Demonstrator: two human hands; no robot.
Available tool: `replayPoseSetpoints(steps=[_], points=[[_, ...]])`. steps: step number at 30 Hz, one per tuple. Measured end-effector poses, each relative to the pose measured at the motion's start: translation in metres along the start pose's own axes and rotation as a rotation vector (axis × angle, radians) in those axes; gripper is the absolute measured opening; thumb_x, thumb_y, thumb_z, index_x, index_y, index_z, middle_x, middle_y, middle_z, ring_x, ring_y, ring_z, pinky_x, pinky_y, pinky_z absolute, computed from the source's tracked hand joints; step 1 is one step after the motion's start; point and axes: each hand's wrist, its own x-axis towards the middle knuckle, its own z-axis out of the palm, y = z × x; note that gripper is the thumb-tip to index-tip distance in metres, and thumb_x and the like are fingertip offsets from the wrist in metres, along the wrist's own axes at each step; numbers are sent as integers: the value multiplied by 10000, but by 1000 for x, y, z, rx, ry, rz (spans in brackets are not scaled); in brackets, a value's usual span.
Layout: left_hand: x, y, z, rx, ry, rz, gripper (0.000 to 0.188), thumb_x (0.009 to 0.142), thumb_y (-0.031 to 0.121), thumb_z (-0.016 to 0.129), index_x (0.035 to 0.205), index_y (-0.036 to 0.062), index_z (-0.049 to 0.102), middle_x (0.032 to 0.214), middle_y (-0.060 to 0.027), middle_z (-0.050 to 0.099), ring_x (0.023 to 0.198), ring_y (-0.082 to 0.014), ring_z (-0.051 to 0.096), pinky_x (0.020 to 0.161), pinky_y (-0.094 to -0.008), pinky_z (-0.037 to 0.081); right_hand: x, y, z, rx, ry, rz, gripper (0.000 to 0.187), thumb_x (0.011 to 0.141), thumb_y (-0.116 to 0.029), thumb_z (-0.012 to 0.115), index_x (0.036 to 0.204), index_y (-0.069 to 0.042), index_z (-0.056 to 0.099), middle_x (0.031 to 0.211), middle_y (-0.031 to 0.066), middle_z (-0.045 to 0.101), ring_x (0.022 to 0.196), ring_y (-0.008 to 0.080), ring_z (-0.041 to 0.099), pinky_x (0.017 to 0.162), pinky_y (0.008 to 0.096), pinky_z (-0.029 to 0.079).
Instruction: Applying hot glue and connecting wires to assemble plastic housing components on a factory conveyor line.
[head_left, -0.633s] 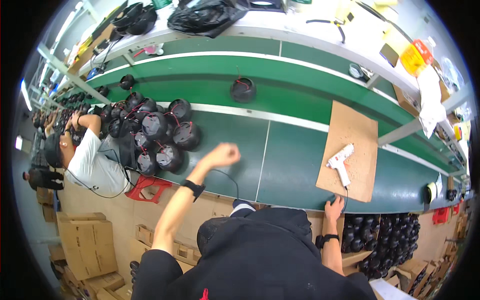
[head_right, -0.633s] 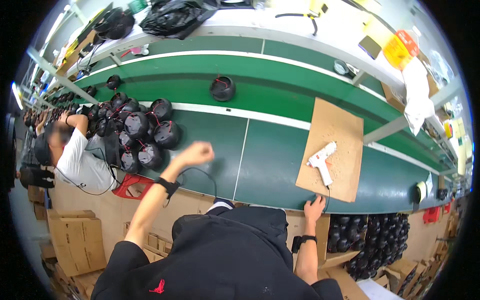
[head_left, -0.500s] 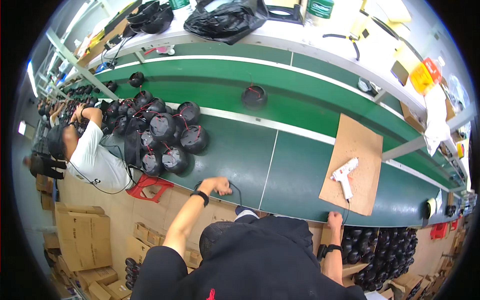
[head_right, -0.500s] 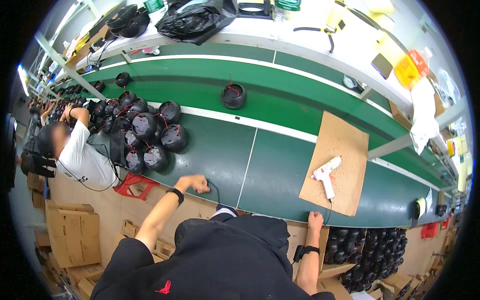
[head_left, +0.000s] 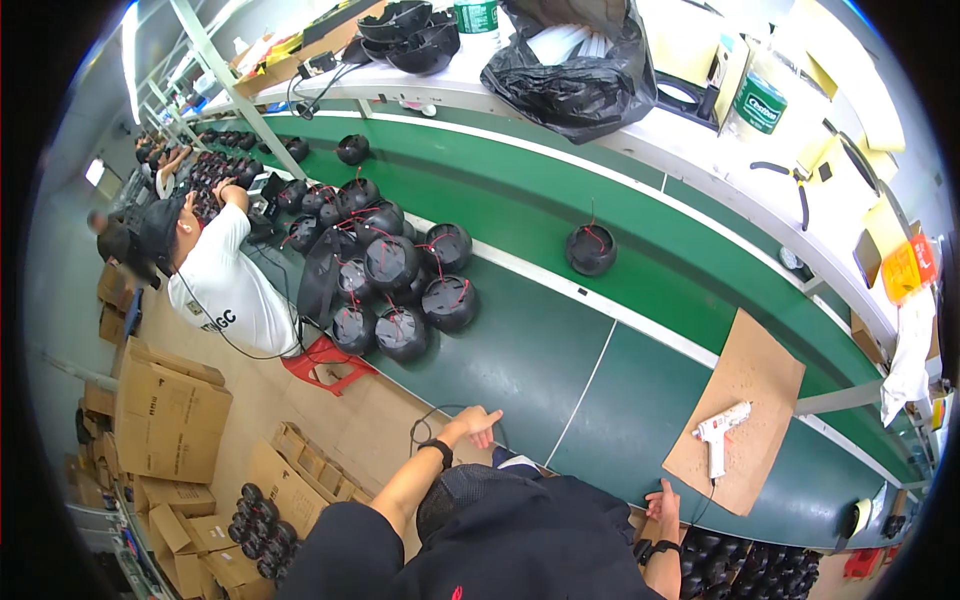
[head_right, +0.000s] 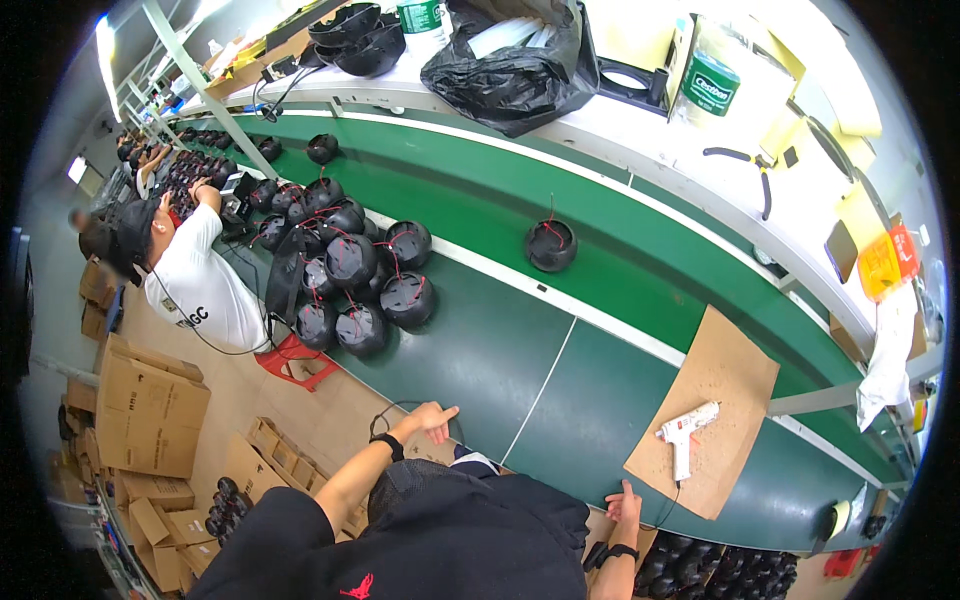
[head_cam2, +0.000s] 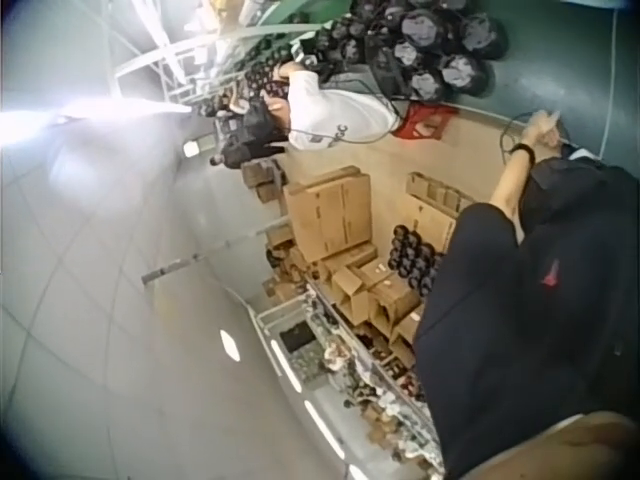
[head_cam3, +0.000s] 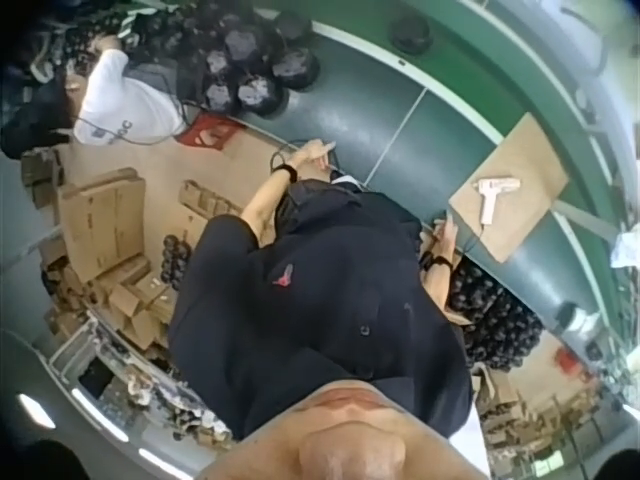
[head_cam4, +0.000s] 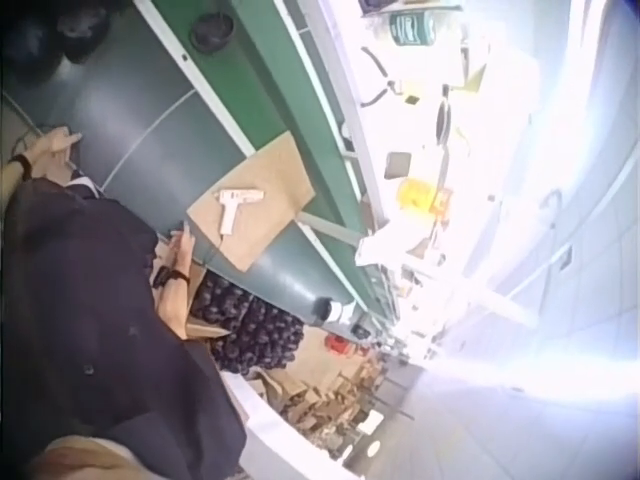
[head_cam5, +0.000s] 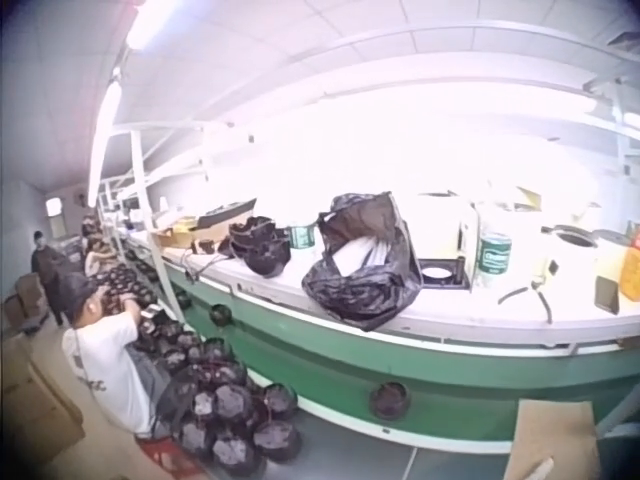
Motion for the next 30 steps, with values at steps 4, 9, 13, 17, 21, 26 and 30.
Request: replayPoseSetpoints(steps=[4, 9, 13, 17, 21, 26, 30], points=[[-1, -24, -7, 70, 72, 105, 729, 1027, 535, 377, 786, -43, 750, 764, -167, 738, 670, -261, 736, 642, -350, 597, -5, 1, 2, 24, -19, 29, 720, 913, -616, 523, 680, 44, 694, 490, 98, 578, 374, 221, 562, 347, 288, 401], [-22, -66, -34, 191, 58, -48, 636, 998, 492, 465, 689, 10, 744, 717, -99, 736, 636, -204, 722, 597, -340, 563, -7, -3, 3, 72, 16, 59, 705, 911, -602, 532, 689, 47, 693, 506, 108, 594, 382, 221, 565, 359, 284, 410], [-1, -68, -36, 678, 301, 12, 504, 907, 433, 567, 618, 51, 721, 700, -92, 725, 687, -217, 723, 684, -359, 569, -9, -4, 1, 68, 2, 51, 711, 909, -602, 540, 682, 56, 686, 500, 107, 585, 383, 236, 576, 346, 298, 427], [-23, 65, -46, 697, 100, 85, 358, 826, 406, 605, 846, 82, 756, 971, -156, 740, 934, -327, 704, 823, -437, 558, -15, -7, 2, 46, -9, 53, 716, 902, -609, 541, 695, 59, 695, 516, 118, 601, 402, 238, 596, 361, 301, 450], [0, 181, -43, 670, 380, 479, 388, 803, 433, 684, 945, 72, 697, 921, -147, 724, 916, -355, 689, 794, -481, 541, -15, -8, -1, 47, -13, 83, 724, 903, -612, 535, 681, 58, 694, 517, 116, 604, 402, 230, 597, 370, 303, 460], [84, 315, -50, 439, 678, 719, 1100, 691, 406, 835, 1541, 145, 187, 1463, -278, 382, 1344, -478, 393, 1036, -549, 442, -27, -24, -2, -36, 81, -93, 501, 942, -396, 582, 757, 53, 708, 577, 122, 633, 459, 216, 614, 434, 300, 479], [131, 390, -72, 339, 818, 623, 1397, 541, 421, 930, 1579, 224, 17, 1589, -274, 126, 1420, -549, 210, 1069, -627, 385, -22, -58, -2, -323, 638, -775, 176, 859, -110, 644, 923, 44, 698, 766, 182, 685, 713, 281, 680, 673, 394, 543]])
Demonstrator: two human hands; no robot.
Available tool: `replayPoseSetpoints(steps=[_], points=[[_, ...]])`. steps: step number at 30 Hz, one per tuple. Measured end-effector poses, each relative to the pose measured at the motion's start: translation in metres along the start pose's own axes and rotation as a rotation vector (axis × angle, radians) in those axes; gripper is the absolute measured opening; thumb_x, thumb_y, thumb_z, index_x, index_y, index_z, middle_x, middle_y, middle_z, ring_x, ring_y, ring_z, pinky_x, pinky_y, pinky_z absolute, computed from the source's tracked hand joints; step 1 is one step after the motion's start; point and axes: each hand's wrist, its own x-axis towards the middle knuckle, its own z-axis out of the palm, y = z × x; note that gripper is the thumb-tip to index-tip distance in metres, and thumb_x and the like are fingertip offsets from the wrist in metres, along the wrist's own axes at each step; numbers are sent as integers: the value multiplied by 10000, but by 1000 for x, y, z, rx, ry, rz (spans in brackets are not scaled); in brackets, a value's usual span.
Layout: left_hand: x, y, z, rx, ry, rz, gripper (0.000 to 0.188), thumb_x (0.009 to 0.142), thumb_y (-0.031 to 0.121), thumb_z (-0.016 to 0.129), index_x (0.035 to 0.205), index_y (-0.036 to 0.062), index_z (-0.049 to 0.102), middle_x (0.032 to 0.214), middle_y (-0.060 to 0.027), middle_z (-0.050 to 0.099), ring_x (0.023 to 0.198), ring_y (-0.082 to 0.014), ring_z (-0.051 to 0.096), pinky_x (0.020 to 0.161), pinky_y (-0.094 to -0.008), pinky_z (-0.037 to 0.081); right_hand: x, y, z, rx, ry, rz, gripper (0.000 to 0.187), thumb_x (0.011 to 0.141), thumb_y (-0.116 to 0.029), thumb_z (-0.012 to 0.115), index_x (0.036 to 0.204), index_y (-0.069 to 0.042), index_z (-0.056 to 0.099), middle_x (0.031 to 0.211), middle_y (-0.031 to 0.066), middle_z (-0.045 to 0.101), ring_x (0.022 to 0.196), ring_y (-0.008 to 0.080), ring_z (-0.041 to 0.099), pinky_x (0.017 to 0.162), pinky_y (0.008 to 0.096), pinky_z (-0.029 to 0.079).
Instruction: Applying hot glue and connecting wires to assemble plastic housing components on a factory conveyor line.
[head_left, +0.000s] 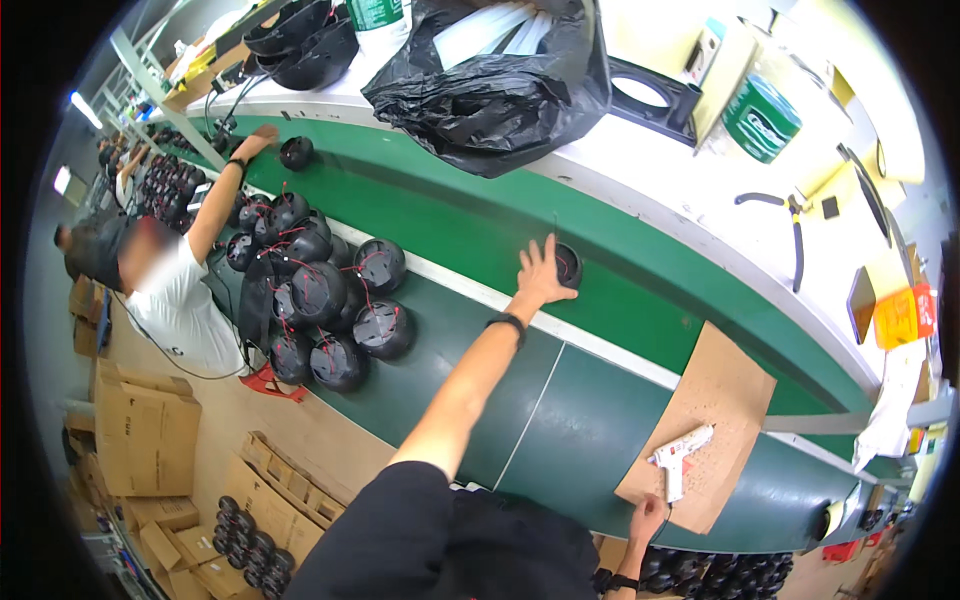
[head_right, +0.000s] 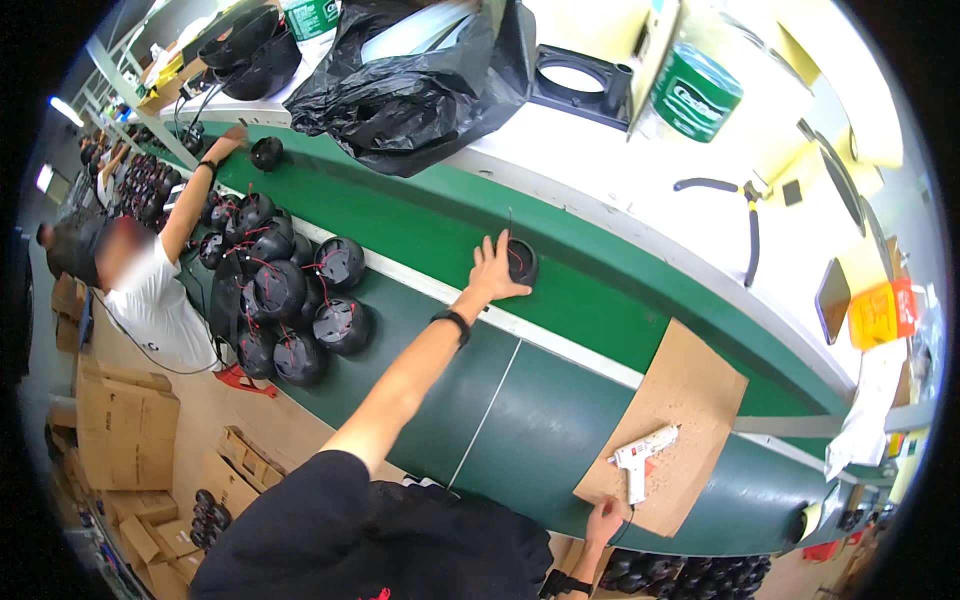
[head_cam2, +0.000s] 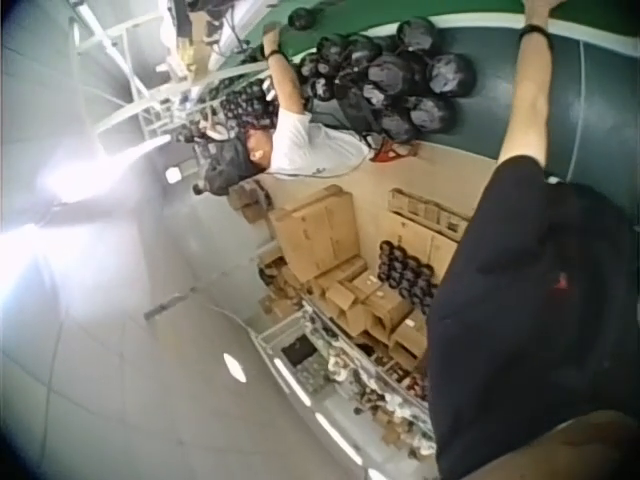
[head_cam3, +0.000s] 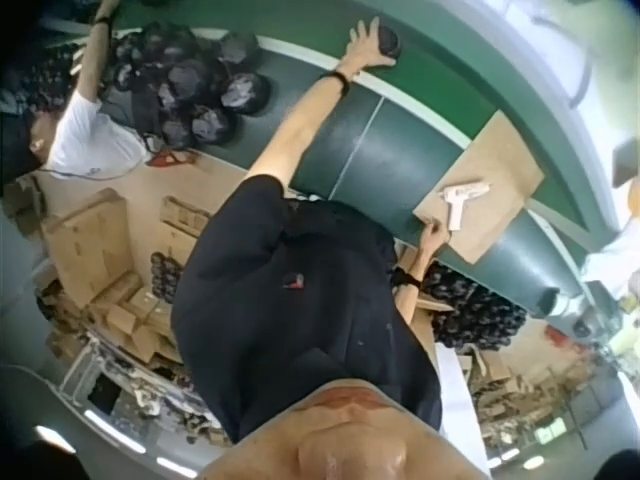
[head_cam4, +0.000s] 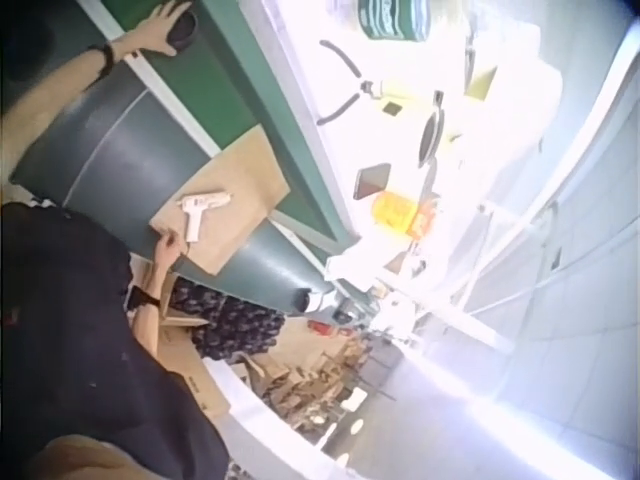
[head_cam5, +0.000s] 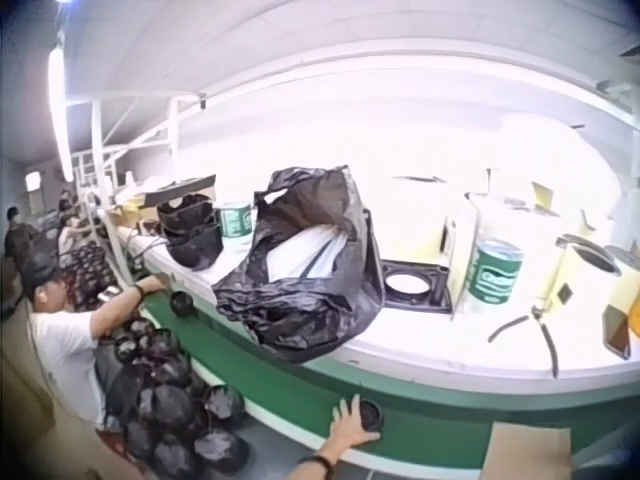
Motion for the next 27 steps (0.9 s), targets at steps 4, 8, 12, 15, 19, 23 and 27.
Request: replayPoseSetpoints(steps=[4, 8, 12, 15, 19, 23, 27], points=[[27, 26, 13, 136, -96, -95, 1433, 521, 457, 935, 1587, 233, 3, 1589, -238, 167, 1425, -527, 235, 1002, -711, 387, 49, 18, -16, -305, 19, -81, 522, 774, -75, 661, 1270, 24, 532, 1207, 280, 552, 1087, 430, 556, 952, 499, 451], [17, 27, -8, 133, -128, -43, 1425, 502, 452, 933, 1583, 217, 35, 1500, -229, 312, 1314, -508, 376, 955, -694, 427, 95, 28, -5, -378, -141, 120, 757, 729, -171, 764, 1377, -17, 405, 1285, 283, 502, 1146, 470, 533, 968, 556, 443], [-72, 8, -18, 38, -153, 333, 1379, 509, 360, 900, 1581, 207, 47, 1483, -265, 327, 1281, -531, 392, 940, -653, 444, 106, 22, -3, -563, -144, 437, 915, 727, -240, 790, 1462, -98, 265, 1259, 249, 545, 1168, 444, 554, 980, 558, 458], [-171, -33, -43, -113, -460, 331, 1384, 509, 348, 929, 1592, 187, 82, 1483, -206, 357, 1322, -448, 396, 1013, -596, 421, 100, 2, 11, -656, -67, 380, 858, 738, -248, 772, 1445, -132, 300, 1267, 246, 561, 1172, 440, 560, 973, 541, 466], [-285, -56, -37, 161, -345, 413, 1300, 565, 389, 913, 1591, 222, 134, 1475, -206, 331, 1335, -452, 364, 993, -594, 430, 102, -14, 7, -491, -154, 300, 803, 764, -266, 734, 1448, -124, 337, 1134, 251, 651, 1069, 444, 625, 914, 520, 498], [-304, -60, -36, 74, -303, 262, 1177, 669, 533, 819, 1583, 208, 152, 1443, -266, 314, 1250, -505, 420, 896, -576, 511, 103, -10, 0, -337, 22, 192, 513, 787, -215, 673, 1259, -47, 561, 1097, 238, 687, 1031, 432, 652, 850, 494, 525], [-287, -68, -54, 4, -426, 205, 1037, 778, 507, 741, 1583, 245, 141, 1244, -301, 515, 874, -506, 660, 788, -545, 561, 84, -43, -21, 656, -154, 536, 174, 946, -212, 598, 1090, -124, 554, 627, -31, 444, 450, 61, 403, 386, 249, 315]])
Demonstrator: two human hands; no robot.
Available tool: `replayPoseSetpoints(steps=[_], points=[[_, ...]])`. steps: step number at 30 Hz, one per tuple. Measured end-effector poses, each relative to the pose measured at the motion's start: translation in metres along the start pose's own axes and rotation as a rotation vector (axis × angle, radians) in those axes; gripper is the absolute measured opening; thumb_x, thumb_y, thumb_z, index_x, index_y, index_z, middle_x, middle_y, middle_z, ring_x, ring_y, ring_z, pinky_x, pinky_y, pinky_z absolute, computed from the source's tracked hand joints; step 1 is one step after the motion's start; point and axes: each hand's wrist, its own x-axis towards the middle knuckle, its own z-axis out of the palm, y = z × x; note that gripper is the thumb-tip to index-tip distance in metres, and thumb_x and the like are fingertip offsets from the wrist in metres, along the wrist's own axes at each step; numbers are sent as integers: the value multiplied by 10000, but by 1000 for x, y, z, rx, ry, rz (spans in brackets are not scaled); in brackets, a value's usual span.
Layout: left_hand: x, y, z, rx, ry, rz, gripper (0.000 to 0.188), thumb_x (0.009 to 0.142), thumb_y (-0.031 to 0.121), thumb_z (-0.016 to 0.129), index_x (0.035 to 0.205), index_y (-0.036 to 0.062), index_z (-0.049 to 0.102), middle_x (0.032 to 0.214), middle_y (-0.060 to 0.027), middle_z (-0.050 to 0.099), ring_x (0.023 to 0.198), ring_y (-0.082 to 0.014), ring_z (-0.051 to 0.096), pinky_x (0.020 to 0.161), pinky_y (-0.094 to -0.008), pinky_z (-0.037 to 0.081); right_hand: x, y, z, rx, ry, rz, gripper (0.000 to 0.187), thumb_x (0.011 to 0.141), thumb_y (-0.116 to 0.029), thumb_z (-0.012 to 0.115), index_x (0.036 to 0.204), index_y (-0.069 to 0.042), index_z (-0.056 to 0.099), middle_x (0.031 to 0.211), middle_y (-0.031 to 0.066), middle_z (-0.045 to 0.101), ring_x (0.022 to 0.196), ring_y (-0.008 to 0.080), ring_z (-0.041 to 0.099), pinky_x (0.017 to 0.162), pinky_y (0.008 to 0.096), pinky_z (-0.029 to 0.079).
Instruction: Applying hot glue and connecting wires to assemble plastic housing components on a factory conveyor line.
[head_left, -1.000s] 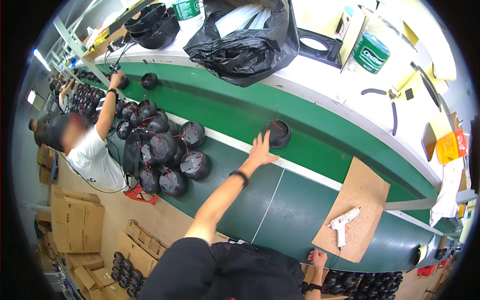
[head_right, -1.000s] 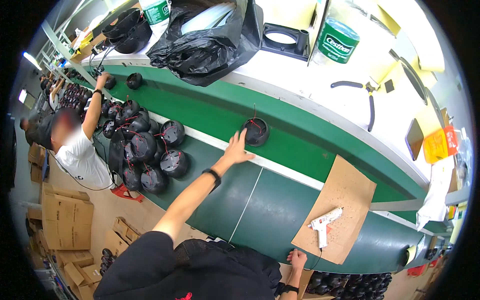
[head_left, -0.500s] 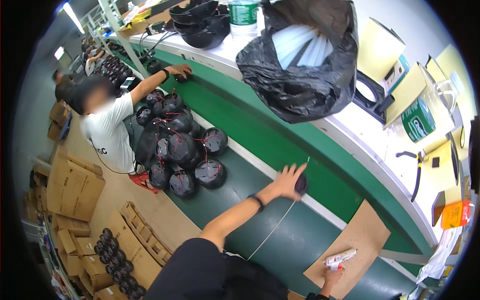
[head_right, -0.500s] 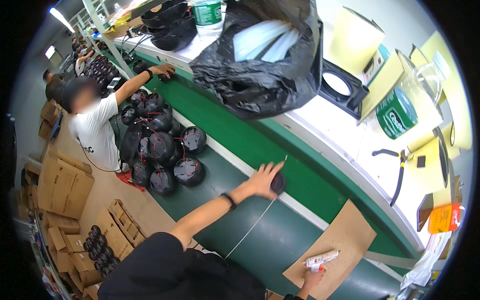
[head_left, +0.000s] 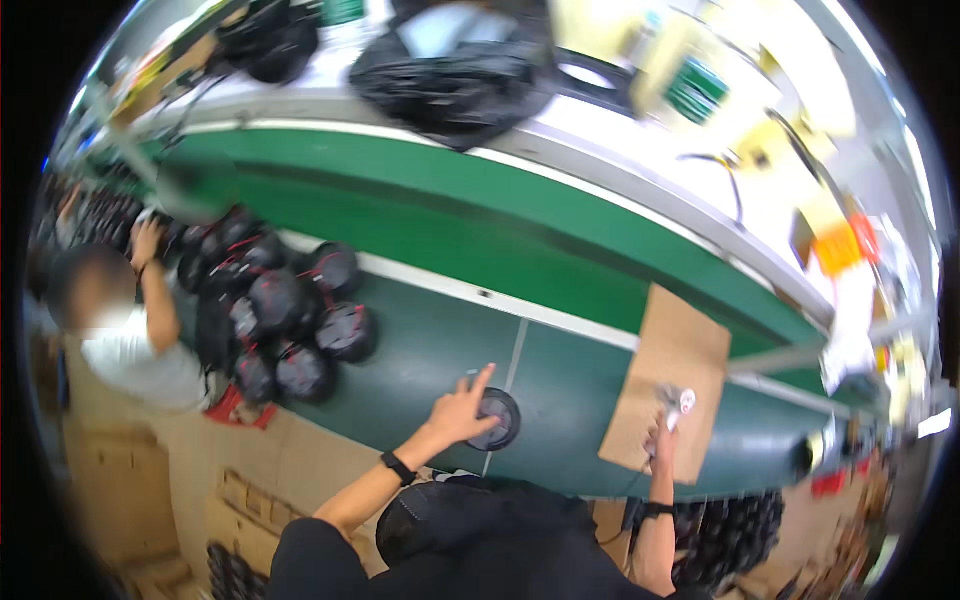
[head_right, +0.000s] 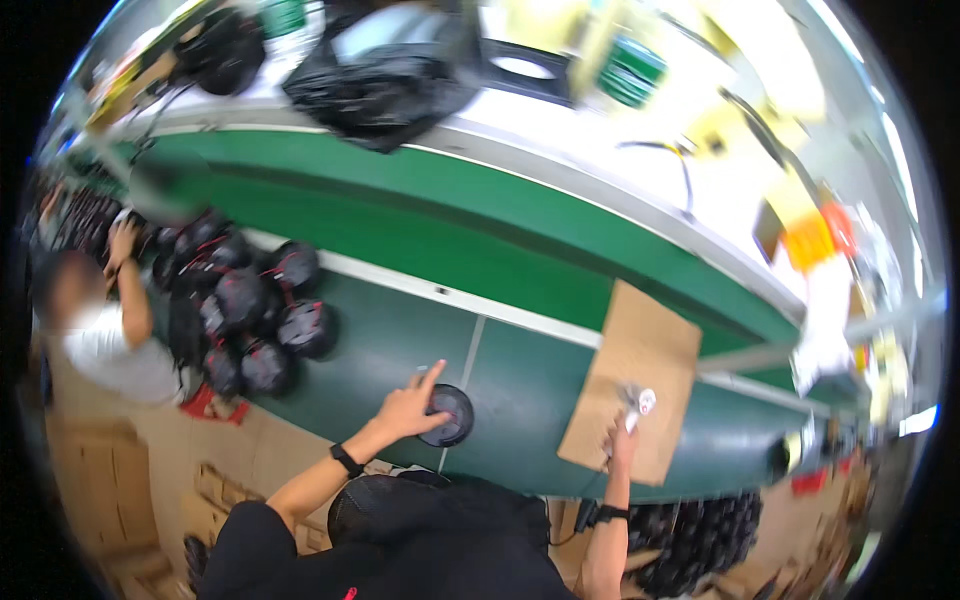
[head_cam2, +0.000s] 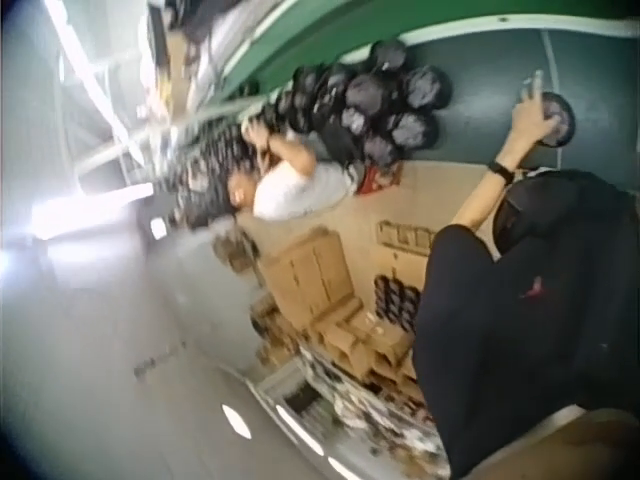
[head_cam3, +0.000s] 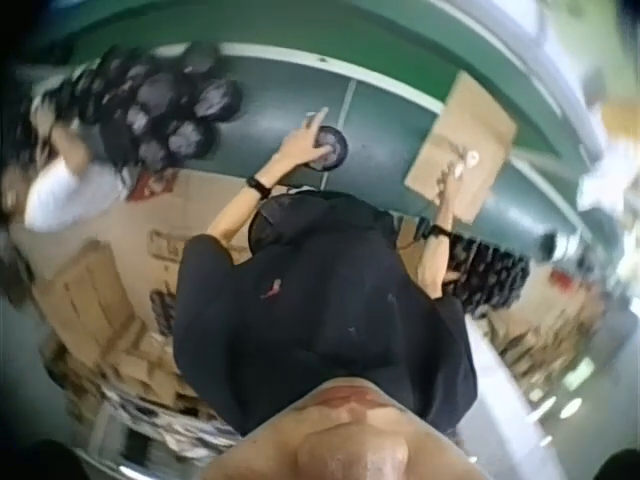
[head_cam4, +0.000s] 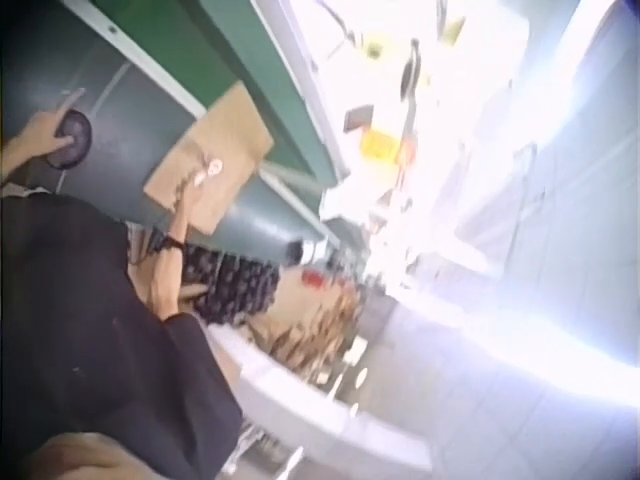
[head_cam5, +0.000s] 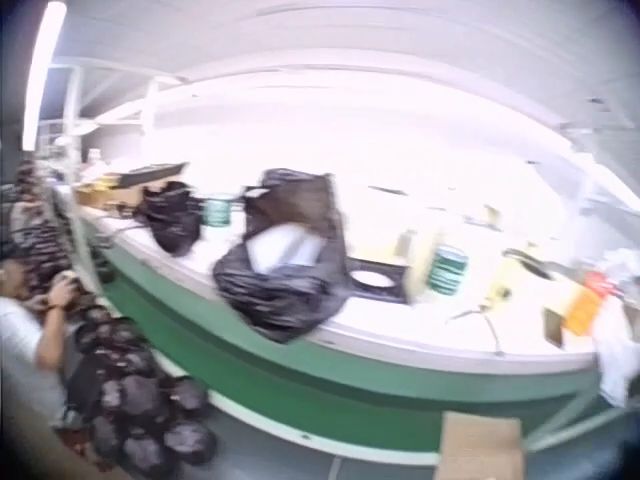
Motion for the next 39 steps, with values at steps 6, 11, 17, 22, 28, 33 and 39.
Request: replayPoseSetpoints(steps=[6, 11, 17, 22, 28, 33, 39], points=[[-13, 8, 18, 313, 100, 315, 688, 759, 169, 782, 1401, 208, 537, 1413, -200, 436, 1204, -409, 531, 899, -497, 513, -97, -1, -20, 854, -514, 79, 491, 987, -297, 495, 1448, -160, 397, 721, 11, 439, 503, 86, 365, 555, 271, 359], [-12, 21, 16, 330, 159, 402, 530, 742, 133, 781, 1256, 168, 653, 1478, -205, 375, 1341, -406, 381, 1024, -516, 380, -143, 9, -22, 905, -486, 10, 571, 895, -131, 590, 1431, -166, 393, 990, 121, 592, 681, 186, 505, 649, 336, 438], [-23, 35, 20, 380, 370, 586, 557, 769, 150, 760, 1306, 205, 624, 1504, -228, 346, 1371, -421, 349, 1084, -536, 325, -145, 10, -27, 459, -385, 33, 434, 877, -61, 651, 1270, -132, 481, 1050, 99, 633, 816, 196, 651, 607, 342, 561], [-24, 35, 15, 329, 281, 761, 433, 742, 174, 766, 1155, 126, 644, 1279, -129, 544, 1251, -331, 476, 983, -506, 400, -156, 5, -16, 351, -304, 94, 410, 892, -153, 704, 1251, -122, 509, 1030, 74, 637, 847, 192, 657, 597, 332, 569], [-5, 16, 46, 576, 174, 592, 408, 775, 166, 731, 1154, 86, 603, 937, -72, 653, 990, -254, 576, 781, -442, 445, -151, 23, -19, -61, -281, -117, 393, 839, -37, 669, 1220, -79, 583, 1051, 24, 655, 834, 128, 635, 620, 291, 532], [0, 13, 47, 570, 151, 368, 209, 761, 130, 707, 964, 94, 678, 789, -87, 675, 913, -275, 618, 754, -441, 454, -164, 24, -9, -80, -366, -264, 262, 868, -100, 699, 1123, -48, 670, 987, 24, 689, 795, 75, 601, 637, 243, 489], [7, 42, 28, 650, 66, 531, 40, 757, 117, 680, 751, 81, 699, 841, -104, 693, 938, -286, 616, 786, -444, 461, -172, 15, 12, -311, -382, -275, 308, 876, -145, 745, 1136, 11, 690, 985, 37, 731, 903, 118, 646, 832, 294, 514]])
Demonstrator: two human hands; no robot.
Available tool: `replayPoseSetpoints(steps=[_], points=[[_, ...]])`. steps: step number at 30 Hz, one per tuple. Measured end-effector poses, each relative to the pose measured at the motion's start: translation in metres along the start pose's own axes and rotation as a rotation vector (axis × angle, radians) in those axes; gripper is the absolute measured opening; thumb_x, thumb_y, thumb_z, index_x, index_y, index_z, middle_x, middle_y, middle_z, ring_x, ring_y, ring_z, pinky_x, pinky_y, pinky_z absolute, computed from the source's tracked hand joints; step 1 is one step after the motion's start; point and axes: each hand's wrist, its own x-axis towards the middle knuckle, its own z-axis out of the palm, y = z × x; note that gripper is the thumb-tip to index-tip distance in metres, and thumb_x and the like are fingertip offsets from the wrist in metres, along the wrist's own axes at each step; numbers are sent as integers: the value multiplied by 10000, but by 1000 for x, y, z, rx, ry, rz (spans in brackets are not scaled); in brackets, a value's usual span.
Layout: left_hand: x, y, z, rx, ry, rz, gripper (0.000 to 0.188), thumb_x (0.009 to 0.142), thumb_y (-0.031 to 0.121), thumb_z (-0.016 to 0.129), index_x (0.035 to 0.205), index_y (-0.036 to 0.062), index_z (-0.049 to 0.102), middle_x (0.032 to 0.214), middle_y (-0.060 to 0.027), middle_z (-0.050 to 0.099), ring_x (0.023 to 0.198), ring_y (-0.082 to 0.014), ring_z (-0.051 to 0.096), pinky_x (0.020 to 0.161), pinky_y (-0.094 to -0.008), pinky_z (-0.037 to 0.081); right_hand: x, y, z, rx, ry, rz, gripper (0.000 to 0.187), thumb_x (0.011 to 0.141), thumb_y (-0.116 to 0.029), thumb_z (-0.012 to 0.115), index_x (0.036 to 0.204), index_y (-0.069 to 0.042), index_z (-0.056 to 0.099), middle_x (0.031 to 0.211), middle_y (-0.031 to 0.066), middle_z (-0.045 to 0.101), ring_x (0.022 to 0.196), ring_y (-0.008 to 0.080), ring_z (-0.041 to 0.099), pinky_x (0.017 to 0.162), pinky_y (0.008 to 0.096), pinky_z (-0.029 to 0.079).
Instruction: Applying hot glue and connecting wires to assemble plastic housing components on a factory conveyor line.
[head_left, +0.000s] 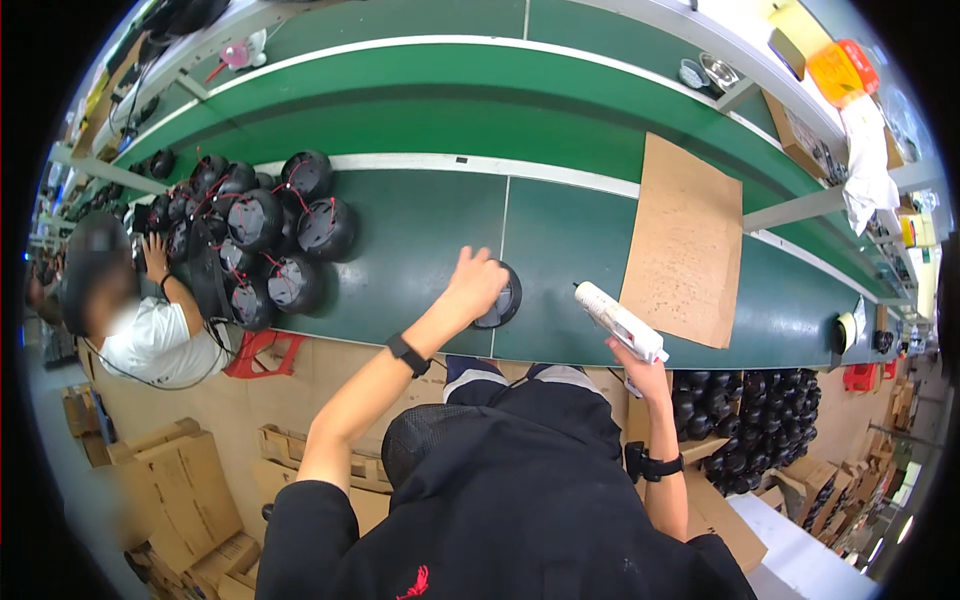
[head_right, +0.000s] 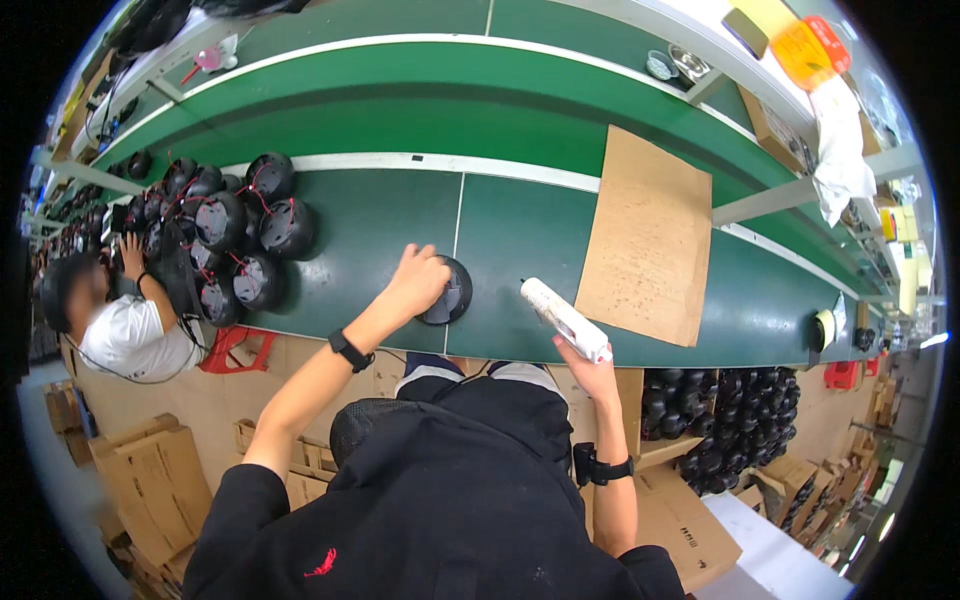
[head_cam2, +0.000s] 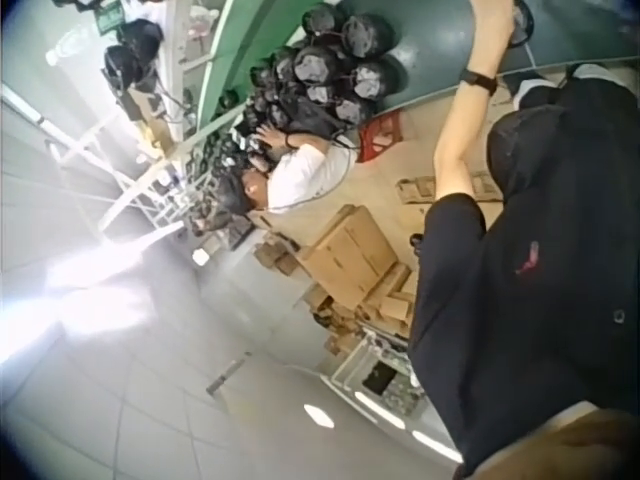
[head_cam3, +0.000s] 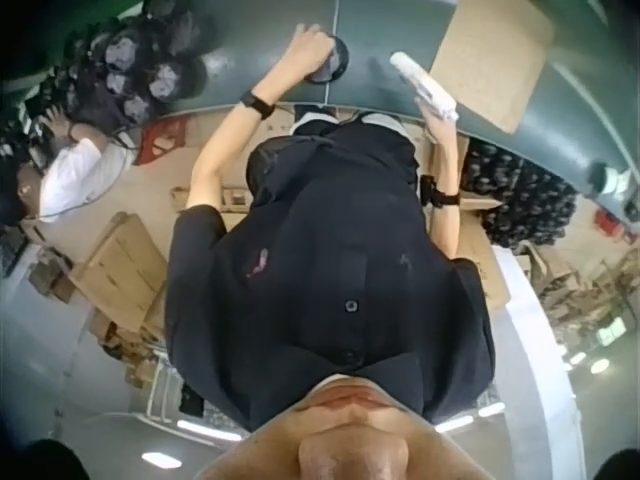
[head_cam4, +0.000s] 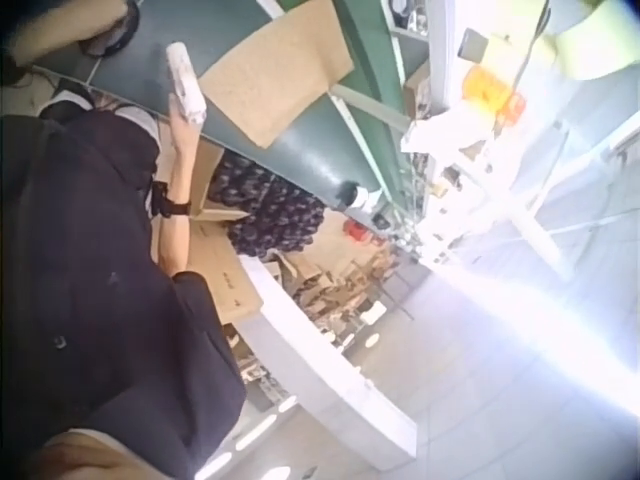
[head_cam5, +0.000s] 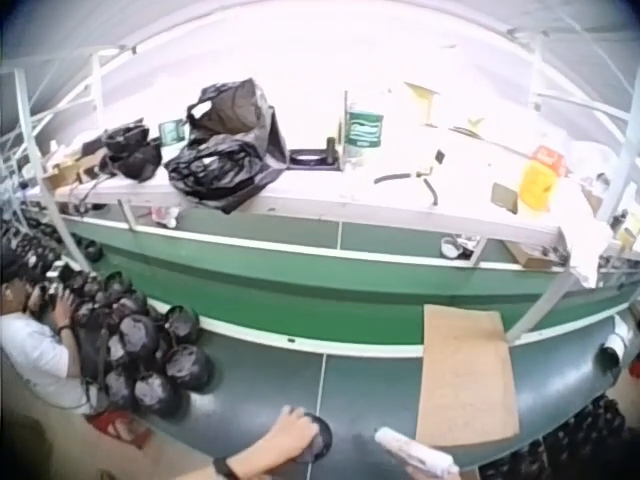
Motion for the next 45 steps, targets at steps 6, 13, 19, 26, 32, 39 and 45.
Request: replayPoseSetpoints(steps=[6, 13, 19, 26, 32, 39, 45], points=[[34, -42, 9, -625, 8, 173, 160, 780, 229, 743, 837, 81, 763, 920, -66, 697, 950, -290, 643, 800, -406, 514, -1, -31, 12, -35, -108, 16, 212, 901, -99, 705, 1089, -2, 712, 939, 24, 741, 894, 107, 651, 817, 279, 512], [8, -47, 20, -810, -44, -154, 234, 838, 293, 742, 963, 98, 774, 944, -105, 745, 899, -317, 699, 808, -396, 546, -8, -28, 9, -66, -181, -21, 263, 881, -71, 706, 1135, -2, 693, 1002, 33, 740, 899, 123, 649, 824, 276, 505], [7, -21, 39, -961, 61, -61, 165, 850, 122, 709, 956, 3, 753, 897, -152, 743, 822, -275, 721, 766, -352, 558, -11, -40, 14, -386, -338, -202, 230, 786, -75, 722, 970, 19, 621, 834, 177, 612, 780, 368, 613, 742, 380, 491], [22, -6, 31, -1313, -113, -211, 177, 862, 140, 718, 959, -7, 743, 795, -97, 738, 723, -138, 717, 671, -271, 557, -6, -43, 40, -460, -511, -367, 400, 716, -101, 682, 1081, 27, 581, 1014, 222, 607, 979, 431, 569, 841, 459, 473], [22, -6, 59, -1562, -37, -279, 143, 880, 75, 711, 972, -33, 730, 836, -59, 710, 713, -93, 655, 685, -256, 552, 0, -45, 59, -688, -527, -433, 298, 715, -99, 703, 954, 3, 555, 904, 191, 594, 888, 407, 564, 745, 467, 466], [20, -5, 64, -1517, 55, -256, 163, 875, 104, 723, 985, -17, 736, 856, -60, 718, 783, -95, 658, 745, -255, 543, -5, -50, 77, -729, -399, -404, 214, 733, -102, 674, 892, 5, 579, 818, 210, 589, 805, 428, 577, 705, 469, 455], [19, -8, 62, -1513, 26, -260, 158, 871, 100, 718, 980, -12, 737, 851, -61, 721, 770, -93, 660, 737, -251, 537, -11, -49, 83, -837, -333, -327, 216, 767, -159, 724, 885, -20, 608, 816, 182, 635, 801, 394, 623, 670, 477, 487]])
